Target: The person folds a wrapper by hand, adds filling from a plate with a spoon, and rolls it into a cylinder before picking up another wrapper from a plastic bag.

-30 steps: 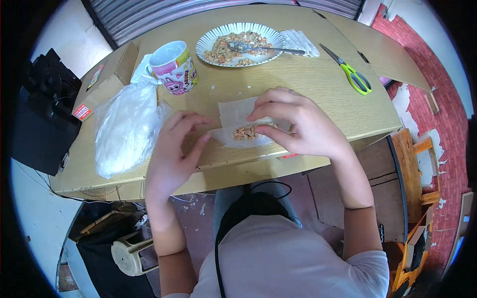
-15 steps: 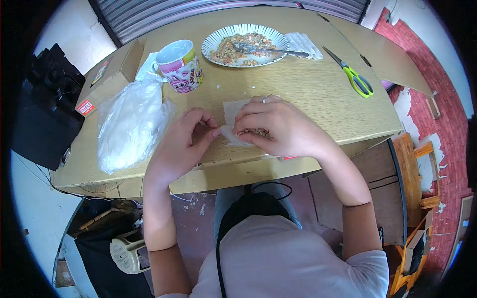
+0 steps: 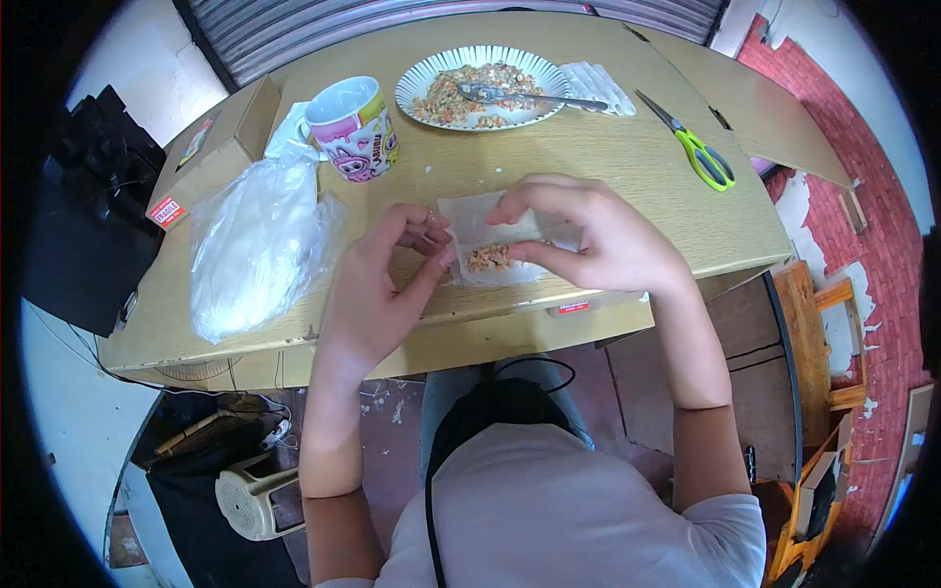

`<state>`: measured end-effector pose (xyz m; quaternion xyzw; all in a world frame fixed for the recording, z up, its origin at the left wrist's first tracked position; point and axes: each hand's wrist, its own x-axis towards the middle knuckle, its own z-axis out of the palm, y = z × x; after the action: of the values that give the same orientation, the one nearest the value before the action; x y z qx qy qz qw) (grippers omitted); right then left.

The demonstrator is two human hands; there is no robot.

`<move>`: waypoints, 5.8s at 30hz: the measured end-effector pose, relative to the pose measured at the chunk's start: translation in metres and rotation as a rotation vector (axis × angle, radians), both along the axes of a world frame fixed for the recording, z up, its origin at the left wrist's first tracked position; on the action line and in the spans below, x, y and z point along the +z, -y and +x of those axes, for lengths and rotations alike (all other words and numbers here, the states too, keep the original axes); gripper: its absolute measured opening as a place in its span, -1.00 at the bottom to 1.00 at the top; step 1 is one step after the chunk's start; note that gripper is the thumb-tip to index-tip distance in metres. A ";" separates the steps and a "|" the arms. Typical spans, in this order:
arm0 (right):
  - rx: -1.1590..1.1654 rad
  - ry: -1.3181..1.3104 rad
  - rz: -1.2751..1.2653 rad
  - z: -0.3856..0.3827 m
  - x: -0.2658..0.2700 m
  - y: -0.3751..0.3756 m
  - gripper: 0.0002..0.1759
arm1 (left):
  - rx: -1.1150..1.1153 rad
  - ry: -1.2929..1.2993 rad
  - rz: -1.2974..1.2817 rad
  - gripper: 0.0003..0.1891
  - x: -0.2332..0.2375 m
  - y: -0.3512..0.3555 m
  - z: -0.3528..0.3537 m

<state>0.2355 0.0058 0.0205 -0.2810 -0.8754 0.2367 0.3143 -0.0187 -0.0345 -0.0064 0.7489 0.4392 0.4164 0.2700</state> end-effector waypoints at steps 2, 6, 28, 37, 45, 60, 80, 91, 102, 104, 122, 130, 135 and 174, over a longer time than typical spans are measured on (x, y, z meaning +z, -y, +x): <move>-0.038 0.028 -0.009 0.003 -0.001 0.000 -0.76 | 0.036 0.000 0.090 -0.67 -0.003 0.001 0.006; -0.001 0.079 0.107 -0.002 -0.010 0.006 -0.80 | 0.111 0.044 0.072 -0.66 -0.007 0.001 0.019; -0.319 0.202 -0.091 0.050 0.004 0.006 -0.81 | 0.155 -0.312 0.557 -0.85 -0.018 0.013 0.034; -0.321 0.176 -0.246 0.037 0.009 0.000 -0.84 | 0.100 -0.289 0.548 -0.78 -0.021 0.011 0.032; -0.258 -0.104 -0.155 0.011 0.003 0.015 -0.76 | 0.076 -0.275 0.538 -0.78 -0.022 0.012 0.030; -0.190 0.081 0.439 0.016 -0.028 0.038 -0.84 | 0.056 -0.366 0.522 -0.78 -0.013 0.013 0.022; -0.024 0.338 0.642 0.018 -0.007 0.026 -0.81 | 0.055 -0.902 0.826 -0.83 -0.002 0.009 0.022; -0.101 0.279 0.657 0.015 -0.022 0.021 -0.85 | -0.013 -0.646 0.571 -0.78 0.002 0.004 0.018; -0.091 0.220 0.501 0.016 -0.021 0.008 -0.89 | -0.009 -0.443 0.400 -0.75 -0.012 -0.004 0.018; -0.074 0.205 0.455 0.015 -0.017 0.004 -0.90 | -0.005 -0.479 0.454 -0.76 -0.009 -0.004 0.019; -0.119 0.115 0.122 0.010 -0.007 0.001 -0.93 | -0.094 -0.267 0.250 -0.90 0.000 -0.021 0.022; -0.113 0.052 -0.183 0.008 0.002 -0.008 -0.89 | -0.099 -0.112 -0.054 -0.83 0.009 -0.033 0.024; -0.126 0.225 0.091 0.007 0.004 0.005 -0.83 | -0.101 -0.153 -0.053 -0.82 0.014 -0.032 0.025; -0.032 -0.010 -0.397 0.006 -0.017 -0.051 -0.85 | -0.059 -0.154 -0.072 -0.84 0.010 -0.047 0.024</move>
<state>0.2412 0.0566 0.0030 -0.3501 -0.8055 0.4008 0.2607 0.0057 0.0127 0.0039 0.7811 0.4512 0.3334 0.2742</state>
